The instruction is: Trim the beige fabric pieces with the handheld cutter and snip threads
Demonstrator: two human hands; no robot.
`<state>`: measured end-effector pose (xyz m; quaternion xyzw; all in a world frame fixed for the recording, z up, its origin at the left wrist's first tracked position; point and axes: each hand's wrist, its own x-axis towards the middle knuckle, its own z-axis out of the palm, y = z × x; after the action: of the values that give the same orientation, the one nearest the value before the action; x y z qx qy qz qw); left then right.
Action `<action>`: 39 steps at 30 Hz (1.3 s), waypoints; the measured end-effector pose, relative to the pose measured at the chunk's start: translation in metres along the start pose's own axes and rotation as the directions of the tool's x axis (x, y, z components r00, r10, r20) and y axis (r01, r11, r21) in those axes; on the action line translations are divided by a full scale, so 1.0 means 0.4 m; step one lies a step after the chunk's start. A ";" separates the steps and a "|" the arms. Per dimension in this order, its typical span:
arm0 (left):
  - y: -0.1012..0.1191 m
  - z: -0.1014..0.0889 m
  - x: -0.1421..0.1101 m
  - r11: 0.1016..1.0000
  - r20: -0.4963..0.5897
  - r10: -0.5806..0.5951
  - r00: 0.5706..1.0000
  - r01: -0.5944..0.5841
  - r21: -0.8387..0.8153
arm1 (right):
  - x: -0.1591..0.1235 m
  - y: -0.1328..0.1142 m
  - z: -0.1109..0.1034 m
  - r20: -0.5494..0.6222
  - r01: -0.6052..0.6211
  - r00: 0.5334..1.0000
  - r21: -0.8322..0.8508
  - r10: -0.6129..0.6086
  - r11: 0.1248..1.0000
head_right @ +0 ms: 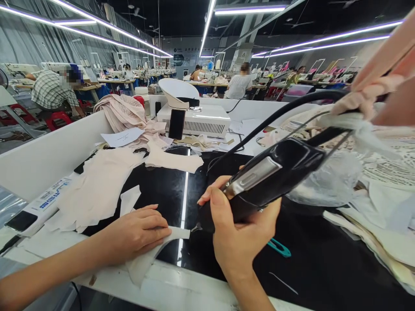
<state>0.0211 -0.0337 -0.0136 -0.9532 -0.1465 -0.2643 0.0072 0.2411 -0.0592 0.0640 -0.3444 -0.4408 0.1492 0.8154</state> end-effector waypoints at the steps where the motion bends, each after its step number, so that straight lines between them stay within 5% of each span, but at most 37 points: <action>1: 0.001 -0.001 0.001 1.000 0.001 0.001 1.000 -0.001 -0.002 | 0.001 -0.003 0.003 -0.003 0.002 1.000 0.006 -0.002 1.000; 14: 0.003 -0.017 0.011 1.000 0.009 0.009 1.000 -0.009 -0.002 | -0.022 0.003 -0.003 0.062 0.007 0.998 -0.014 -0.006 1.000; 23: 0.050 -0.049 0.051 0.997 -0.094 0.069 0.993 -0.065 0.048 | -0.021 0.002 -0.003 0.057 0.001 0.998 0.002 -0.001 1.000; 30: 0.065 -0.005 0.051 0.998 0.012 0.047 0.999 -0.047 0.032 | -0.025 0.003 -0.008 0.059 0.022 0.998 -0.019 -0.021 1.000; 39: 0.056 -0.007 0.021 0.999 0.077 -0.037 0.996 0.034 0.033 | -0.024 0.003 -0.004 0.070 0.032 0.997 -0.012 -0.031 0.999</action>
<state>0.0330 -0.0528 -0.0056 -0.9598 -0.1678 -0.2247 0.0117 0.2373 -0.0642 0.0565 -0.3375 -0.4752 0.1455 0.7994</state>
